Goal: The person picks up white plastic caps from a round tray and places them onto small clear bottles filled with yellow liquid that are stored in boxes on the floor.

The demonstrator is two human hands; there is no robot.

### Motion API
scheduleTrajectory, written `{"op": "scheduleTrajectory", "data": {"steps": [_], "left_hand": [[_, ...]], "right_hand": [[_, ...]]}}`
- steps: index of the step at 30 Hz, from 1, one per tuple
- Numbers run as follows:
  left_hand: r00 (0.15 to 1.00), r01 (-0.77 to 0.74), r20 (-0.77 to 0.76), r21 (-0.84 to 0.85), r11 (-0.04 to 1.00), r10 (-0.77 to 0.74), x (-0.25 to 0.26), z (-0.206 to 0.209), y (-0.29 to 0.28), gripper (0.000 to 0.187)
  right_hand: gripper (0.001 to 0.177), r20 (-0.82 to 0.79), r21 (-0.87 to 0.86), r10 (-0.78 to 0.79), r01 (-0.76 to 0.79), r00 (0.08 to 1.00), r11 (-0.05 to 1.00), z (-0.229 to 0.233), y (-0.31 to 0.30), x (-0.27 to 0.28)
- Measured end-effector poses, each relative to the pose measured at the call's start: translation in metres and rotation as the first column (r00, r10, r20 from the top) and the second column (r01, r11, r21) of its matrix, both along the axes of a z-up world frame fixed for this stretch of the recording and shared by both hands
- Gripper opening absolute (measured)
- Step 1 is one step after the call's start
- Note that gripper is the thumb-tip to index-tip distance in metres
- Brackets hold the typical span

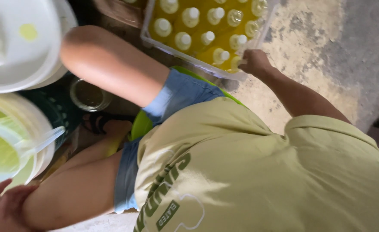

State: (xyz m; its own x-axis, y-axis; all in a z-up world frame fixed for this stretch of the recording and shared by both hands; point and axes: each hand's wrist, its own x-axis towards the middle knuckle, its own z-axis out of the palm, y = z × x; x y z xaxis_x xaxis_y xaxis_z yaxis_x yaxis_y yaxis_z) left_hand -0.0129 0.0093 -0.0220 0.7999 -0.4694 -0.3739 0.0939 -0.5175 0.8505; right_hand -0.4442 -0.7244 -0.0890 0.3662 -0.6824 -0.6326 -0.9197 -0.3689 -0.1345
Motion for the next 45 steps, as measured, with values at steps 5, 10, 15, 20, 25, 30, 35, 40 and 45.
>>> {"op": "scheduleTrajectory", "data": {"steps": [5,10,15,20,25,30,35,40,45], "left_hand": [[0.877,-0.403,-0.193,0.201,0.893,0.439,-0.019,0.089,-0.110,0.038],[0.907,-0.351,-0.237,0.029,0.936,0.347,-0.019,0.091,-0.097,0.040],[0.880,-0.405,-0.265,0.015,0.914,0.395,-0.022,0.098,-0.104,0.038],[0.878,-0.404,-0.263,0.039,0.914,0.400,-0.023,0.108,-0.112,0.039],[0.896,-0.359,-0.278,0.007,0.933,0.347,-0.019,0.094,-0.095,0.042],[0.998,-0.003,0.062,0.182,0.983,-0.008,-0.012,0.056,-0.058,0.020],[0.938,-0.311,-0.132,0.082,0.947,0.320,-0.047,0.096,-0.118,0.038],[0.905,-0.403,-0.059,0.195,0.894,0.421,-0.029,0.084,-0.094,0.036],[0.844,-0.502,0.156,-0.105,0.859,0.513,-0.050,0.092,-0.106,0.028]], "right_hand": [[0.027,-0.118,-0.073,0.019,-0.028,0.993,0.997,-0.030,-0.012,-0.013],[0.025,-0.152,0.005,-0.047,0.048,0.987,0.999,0.015,0.021,0.015],[0.042,-0.263,-0.001,0.055,-0.057,0.963,0.998,-0.002,0.014,0.003],[0.042,-0.284,-0.015,0.082,-0.089,0.955,0.996,-0.001,0.011,-0.001],[0.036,-0.291,-0.011,0.094,-0.102,0.952,0.995,-0.010,0.007,-0.004],[0.064,-0.287,-0.018,0.215,-0.229,0.934,0.973,-0.027,-0.011,-0.032],[0.038,-0.405,0.065,0.155,-0.141,0.901,0.988,0.039,-0.014,-0.020],[0.043,-0.474,0.080,0.327,-0.331,0.817,0.940,0.149,-0.018,0.093],[0.022,0.200,-0.367,0.653,-0.563,0.730,0.741,0.189,0.004,0.238]]}}
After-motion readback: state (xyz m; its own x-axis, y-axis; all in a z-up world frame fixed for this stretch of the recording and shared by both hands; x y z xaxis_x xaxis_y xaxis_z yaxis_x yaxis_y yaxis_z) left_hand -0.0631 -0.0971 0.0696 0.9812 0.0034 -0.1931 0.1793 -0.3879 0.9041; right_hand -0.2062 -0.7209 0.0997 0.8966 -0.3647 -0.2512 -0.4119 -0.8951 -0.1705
